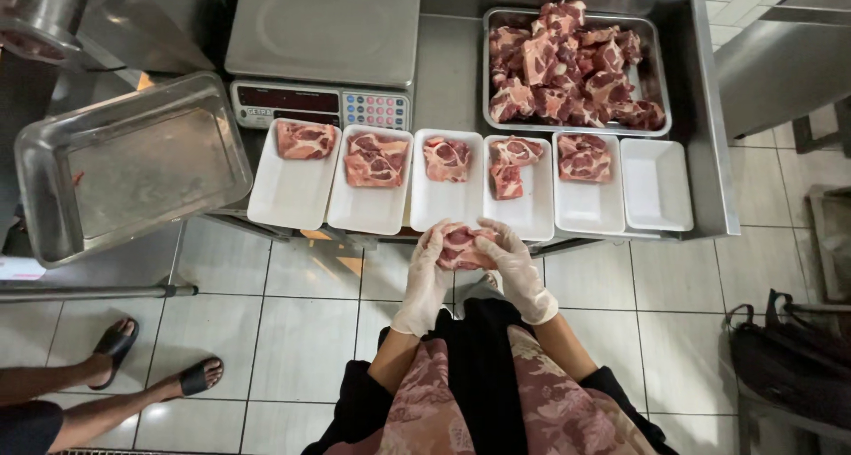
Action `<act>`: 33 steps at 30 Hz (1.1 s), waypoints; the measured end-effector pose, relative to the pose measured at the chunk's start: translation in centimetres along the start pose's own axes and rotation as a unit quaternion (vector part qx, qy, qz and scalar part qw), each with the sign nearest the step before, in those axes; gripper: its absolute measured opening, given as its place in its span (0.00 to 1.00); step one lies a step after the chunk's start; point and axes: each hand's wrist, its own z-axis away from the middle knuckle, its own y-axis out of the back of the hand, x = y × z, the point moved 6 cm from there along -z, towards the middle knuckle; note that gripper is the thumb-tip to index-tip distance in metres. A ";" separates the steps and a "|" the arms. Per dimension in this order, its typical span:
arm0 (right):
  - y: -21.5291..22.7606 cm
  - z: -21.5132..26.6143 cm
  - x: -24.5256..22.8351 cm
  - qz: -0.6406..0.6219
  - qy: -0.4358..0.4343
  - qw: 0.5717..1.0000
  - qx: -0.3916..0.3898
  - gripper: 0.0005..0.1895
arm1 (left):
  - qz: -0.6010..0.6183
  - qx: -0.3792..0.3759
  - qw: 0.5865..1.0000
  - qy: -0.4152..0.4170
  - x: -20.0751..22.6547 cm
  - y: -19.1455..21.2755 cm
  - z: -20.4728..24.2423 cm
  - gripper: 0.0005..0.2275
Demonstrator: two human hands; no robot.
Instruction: The person moves raw meat cuts from a metal tray into white foam containers with their gloved hands, placing the containers on a digital scale to weigh them before setting them aside on a counter.
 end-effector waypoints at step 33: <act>10.3 -14.8 -14.6 -0.053 0.114 0.991 -0.039 0.08 | -0.163 -0.086 0.982 -0.025 -2.2 -12.4 -9.3 0.26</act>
